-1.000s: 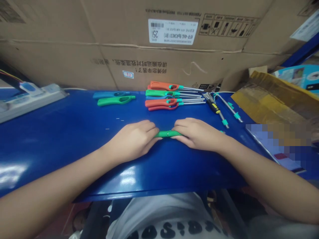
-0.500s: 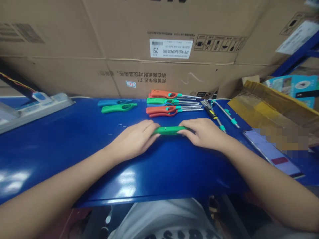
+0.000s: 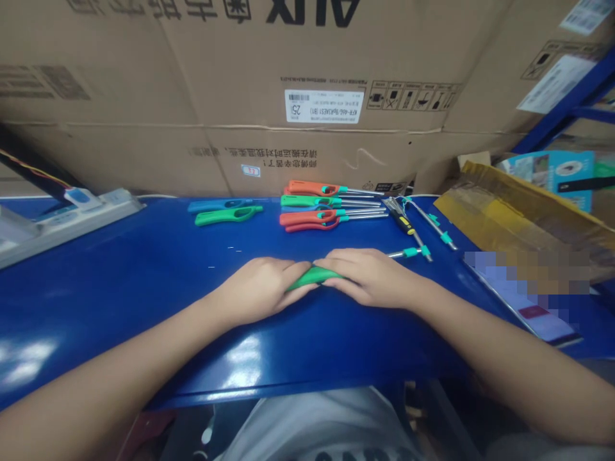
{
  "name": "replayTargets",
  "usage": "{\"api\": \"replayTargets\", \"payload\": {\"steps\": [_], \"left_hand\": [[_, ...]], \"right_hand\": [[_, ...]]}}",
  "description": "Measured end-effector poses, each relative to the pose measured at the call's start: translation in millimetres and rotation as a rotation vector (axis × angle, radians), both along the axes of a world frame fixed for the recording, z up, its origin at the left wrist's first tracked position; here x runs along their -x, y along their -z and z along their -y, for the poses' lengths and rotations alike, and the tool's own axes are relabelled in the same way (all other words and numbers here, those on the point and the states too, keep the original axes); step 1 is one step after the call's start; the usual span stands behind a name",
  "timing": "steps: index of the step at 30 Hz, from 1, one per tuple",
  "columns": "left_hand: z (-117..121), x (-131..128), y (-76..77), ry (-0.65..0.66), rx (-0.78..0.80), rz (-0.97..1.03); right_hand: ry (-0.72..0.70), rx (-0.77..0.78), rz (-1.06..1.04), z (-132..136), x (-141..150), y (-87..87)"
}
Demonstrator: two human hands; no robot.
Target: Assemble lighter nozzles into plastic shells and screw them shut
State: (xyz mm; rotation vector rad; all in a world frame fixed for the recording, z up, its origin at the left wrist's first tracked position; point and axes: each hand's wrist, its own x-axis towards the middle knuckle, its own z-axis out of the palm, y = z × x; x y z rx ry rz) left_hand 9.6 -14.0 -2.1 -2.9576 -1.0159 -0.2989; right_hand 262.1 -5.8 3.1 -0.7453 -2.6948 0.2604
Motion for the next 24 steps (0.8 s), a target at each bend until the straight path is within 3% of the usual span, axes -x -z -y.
{"api": "replayTargets", "payload": {"steps": [5,10,14,19,24], "left_hand": [[0.8,-1.4,1.1,0.016,0.056,-0.009],[-8.4,2.2,-0.6,0.011,0.041,-0.078],[-11.9,5.9,-6.8,-0.022,0.12,-0.095],[-7.5,3.2,-10.7,-0.061,0.157,-0.046],[-4.6,-0.5,-10.7,-0.126,0.126,-0.165]], "right_hand": [[0.0,-0.044,-0.014,1.1,3.1,5.9],[0.074,0.019,0.148,-5.4,-7.5,-9.6],[0.176,0.061,0.272,-7.8,-17.5,-20.2],[0.187,-0.08,0.345,-3.1,-6.9,-12.1],[0.188,-0.151,0.295,-2.5,-2.7,-11.5]]}}
